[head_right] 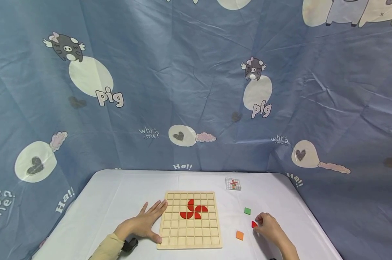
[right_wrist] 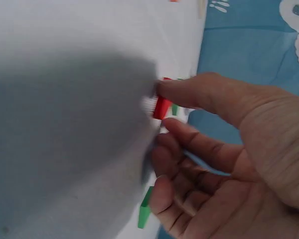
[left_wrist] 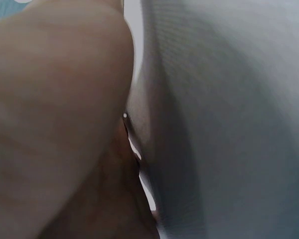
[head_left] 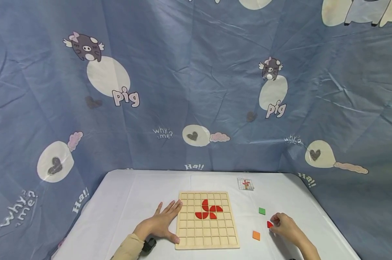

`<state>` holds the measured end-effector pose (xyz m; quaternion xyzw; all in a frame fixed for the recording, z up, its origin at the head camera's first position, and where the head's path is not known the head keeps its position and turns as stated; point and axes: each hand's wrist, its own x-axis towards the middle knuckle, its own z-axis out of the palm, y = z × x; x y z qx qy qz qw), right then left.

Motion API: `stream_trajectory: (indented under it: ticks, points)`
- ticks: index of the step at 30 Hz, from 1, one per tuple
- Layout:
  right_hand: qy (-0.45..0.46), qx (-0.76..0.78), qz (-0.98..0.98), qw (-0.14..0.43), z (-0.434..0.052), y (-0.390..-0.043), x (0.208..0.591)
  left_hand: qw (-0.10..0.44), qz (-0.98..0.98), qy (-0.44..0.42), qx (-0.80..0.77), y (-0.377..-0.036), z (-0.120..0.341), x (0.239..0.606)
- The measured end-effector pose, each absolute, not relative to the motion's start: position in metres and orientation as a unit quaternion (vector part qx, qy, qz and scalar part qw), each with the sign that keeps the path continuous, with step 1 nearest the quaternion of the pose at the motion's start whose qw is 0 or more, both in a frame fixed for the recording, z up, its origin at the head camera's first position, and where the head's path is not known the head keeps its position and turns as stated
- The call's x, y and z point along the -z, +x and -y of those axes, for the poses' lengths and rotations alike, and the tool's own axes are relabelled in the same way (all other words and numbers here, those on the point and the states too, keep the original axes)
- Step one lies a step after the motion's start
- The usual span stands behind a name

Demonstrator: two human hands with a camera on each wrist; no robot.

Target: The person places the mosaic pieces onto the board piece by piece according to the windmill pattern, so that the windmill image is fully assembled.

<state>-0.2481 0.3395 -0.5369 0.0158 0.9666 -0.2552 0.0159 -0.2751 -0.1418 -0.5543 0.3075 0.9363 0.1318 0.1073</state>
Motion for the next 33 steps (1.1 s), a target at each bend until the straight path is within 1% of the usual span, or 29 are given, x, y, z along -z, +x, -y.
stream_trajectory:
  ticks: [4,14,33]
  points:
    - [0.012,0.266,-0.964,0.005,-0.338,-0.252,0.545,0.108,-0.937,0.306,-0.132,-0.276,0.141,0.556]
    - [0.0,0.284,-0.959,-0.013,-0.334,-0.252,0.545,0.106,-0.935,0.31,-0.136,-0.274,0.142,0.552]
    - [-0.007,0.255,-0.967,0.007,-0.319,-0.264,0.544,0.101,-0.936,0.308,-0.134,-0.275,0.142,0.557]
